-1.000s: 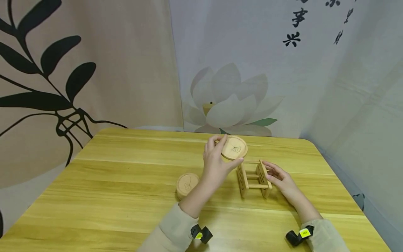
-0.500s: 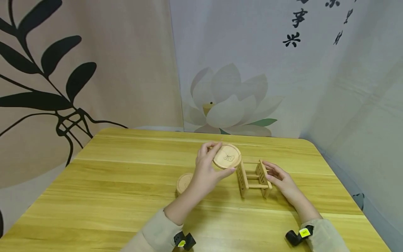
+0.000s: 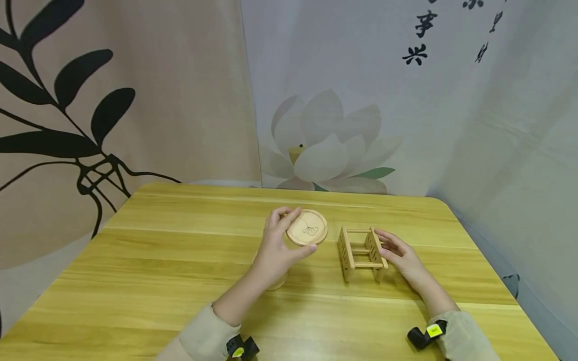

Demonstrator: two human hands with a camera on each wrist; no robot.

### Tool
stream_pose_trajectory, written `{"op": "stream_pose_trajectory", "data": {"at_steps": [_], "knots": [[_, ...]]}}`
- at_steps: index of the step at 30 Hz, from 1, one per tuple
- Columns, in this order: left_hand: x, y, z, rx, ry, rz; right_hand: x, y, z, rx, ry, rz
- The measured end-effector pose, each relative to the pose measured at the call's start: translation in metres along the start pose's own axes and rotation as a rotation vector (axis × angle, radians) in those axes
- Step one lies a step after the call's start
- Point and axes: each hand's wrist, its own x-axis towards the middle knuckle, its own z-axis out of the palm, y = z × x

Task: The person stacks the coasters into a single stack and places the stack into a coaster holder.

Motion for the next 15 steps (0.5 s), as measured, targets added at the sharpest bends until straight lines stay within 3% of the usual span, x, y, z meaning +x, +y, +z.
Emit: {"op": "stream_pose_trajectory", "data": {"at_steps": [5, 15], "knots": [[-0.003, -0.007, -0.013, -0.011, 0.016, -0.009, 0.001, -0.001, 0.001, 0.007, -0.003, -0.001], [-0.017, -0.028, -0.037, 0.013, -0.016, -0.015, 0.001, -0.002, 0.001, 0.031, -0.001, -0.002]]}}
